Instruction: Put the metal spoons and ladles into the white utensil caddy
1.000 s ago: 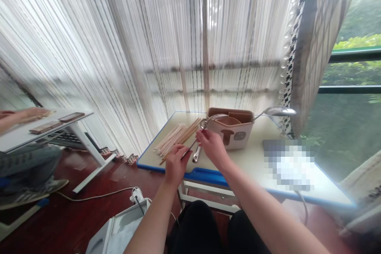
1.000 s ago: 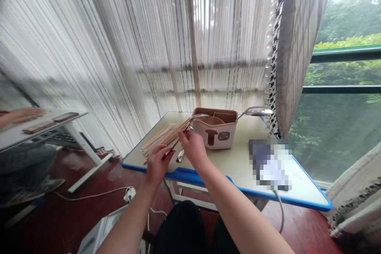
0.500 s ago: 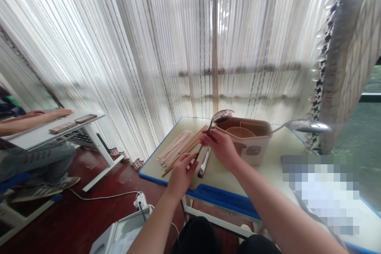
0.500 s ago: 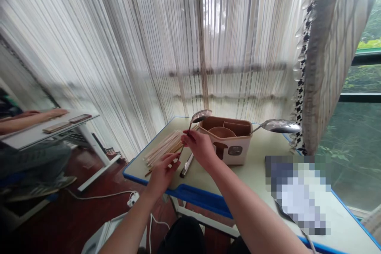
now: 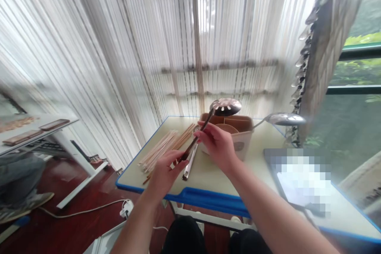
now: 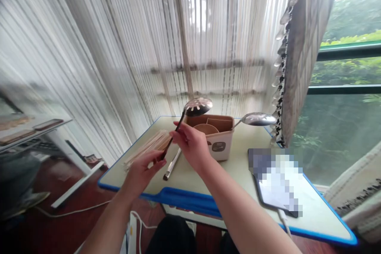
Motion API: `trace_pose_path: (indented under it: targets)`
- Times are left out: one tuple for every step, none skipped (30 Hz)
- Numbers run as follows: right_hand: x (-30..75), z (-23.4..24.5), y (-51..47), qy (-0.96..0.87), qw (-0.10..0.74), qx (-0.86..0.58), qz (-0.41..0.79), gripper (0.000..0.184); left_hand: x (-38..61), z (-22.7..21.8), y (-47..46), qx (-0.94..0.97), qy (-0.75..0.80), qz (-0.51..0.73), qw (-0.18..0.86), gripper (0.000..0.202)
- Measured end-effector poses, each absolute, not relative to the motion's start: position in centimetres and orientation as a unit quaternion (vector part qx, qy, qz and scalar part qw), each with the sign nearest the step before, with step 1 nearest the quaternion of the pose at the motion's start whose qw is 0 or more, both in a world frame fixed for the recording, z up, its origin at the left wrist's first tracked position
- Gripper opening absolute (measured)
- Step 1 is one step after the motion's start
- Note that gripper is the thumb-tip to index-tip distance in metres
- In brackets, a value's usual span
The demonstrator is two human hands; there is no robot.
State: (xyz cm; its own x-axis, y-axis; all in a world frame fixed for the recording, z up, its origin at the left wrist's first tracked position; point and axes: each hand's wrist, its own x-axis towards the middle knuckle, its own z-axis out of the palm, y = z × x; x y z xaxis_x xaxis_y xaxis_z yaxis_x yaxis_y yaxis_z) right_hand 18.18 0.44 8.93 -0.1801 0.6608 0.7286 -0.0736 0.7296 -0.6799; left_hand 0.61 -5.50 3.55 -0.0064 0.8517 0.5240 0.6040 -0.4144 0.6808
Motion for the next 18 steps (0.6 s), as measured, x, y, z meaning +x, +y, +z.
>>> trace_pose_path:
  targets:
    - [18.9, 9.4, 0.2, -0.692, 0.634, -0.209, 0.275, 0.028, 1.1, 4.7, -5.2, 0.713, 0.508, 0.472, 0.105, 0.025]
    - [19.6, 9.9, 0.0, -0.674, 0.663, -0.213, 0.247, 0.029, 1.7, 5.8, -4.8, 0.732, 0.488, 0.468, 0.084, 0.024]
    - [20.4, 10.5, -0.2, -0.654, 0.689, -0.221, 0.221, 0.029, 2.5, 6.9, -4.3, 0.745, 0.469, 0.469, 0.07, 0.024]
    - [21.2, 11.0, -0.3, -0.634, 0.711, -0.231, 0.198, 0.029, 3.3, 7.9, -3.7, 0.756, 0.451, 0.47, 0.059, 0.024]
    - [21.9, 11.5, -0.4, -0.615, 0.729, -0.241, 0.177, 0.028, 4.2, 8.8, -3.0, 0.765, 0.436, 0.471, 0.051, 0.025]
    - [22.6, 12.0, -0.3, -0.595, 0.747, -0.25, 0.158, 0.028, 5.2, 9.7, -2.2, 0.771, 0.424, 0.473, 0.044, 0.026]
    - [23.3, 12.5, 0.0, -0.577, 0.763, -0.256, 0.141, 0.027, 6.2, 10.5, -1.4, 0.773, 0.411, 0.481, 0.033, 0.027]
    - [23.9, 12.9, 0.3, -0.56, 0.776, -0.26, 0.128, 0.027, 7.2, 11.1, -0.5, 0.778, 0.4, 0.484, 0.021, 0.027]
    - [24.5, 13.3, 0.7, -0.545, 0.788, -0.262, 0.117, 0.028, 8.2, 11.8, 0.4, 0.785, 0.388, 0.482, 0.009, 0.026]
    - [25.0, 13.5, 1.2, -0.531, 0.798, -0.265, 0.106, 0.028, 9.1, 12.3, 1.2, 0.795, 0.378, 0.474, 0.0, 0.026]
    - [25.5, 13.7, 1.6, -0.52, 0.805, -0.271, 0.095, 0.029, 9.9, 12.7, 2.0, 0.804, 0.373, 0.462, -0.006, 0.026]
    - [25.9, 13.8, 2.0, -0.511, 0.809, -0.278, 0.086, 0.03, 10.7, 13.1, 2.7, 0.813, 0.37, 0.449, -0.012, 0.026]
    - [26.3, 13.8, 2.2, -0.504, 0.811, -0.287, 0.08, 0.031, 11.4, 13.4, 3.3, 0.821, 0.37, 0.434, -0.017, 0.026]
    - [26.7, 13.7, 2.4, -0.499, 0.81, -0.298, 0.074, 0.032, 12.1, 13.5, 3.9, 0.829, 0.37, 0.418, -0.024, 0.026]
    - [27.0, 13.6, 2.4, -0.497, 0.806, -0.314, 0.069, 0.032, 12.7, 13.7, 4.4, 0.837, 0.37, 0.401, -0.03, 0.027]
    - [27.2, 13.4, 2.3, -0.497, 0.799, -0.331, 0.063, 0.032, 13.3, 13.7, 4.9, 0.845, 0.37, 0.385, -0.034, 0.027]
    - [27.5, 13.2, 2.1, -0.498, 0.791, -0.35, 0.054, 0.031, 13.8, 13.7, 5.3, 0.853, 0.368, 0.37, -0.034, 0.026]
    - [27.7, 13.0, 2.0, -0.499, 0.783, -0.369, 0.042, 0.031, 14.2, 13.7, 5.7, 0.86, 0.364, 0.355, -0.03, 0.026]
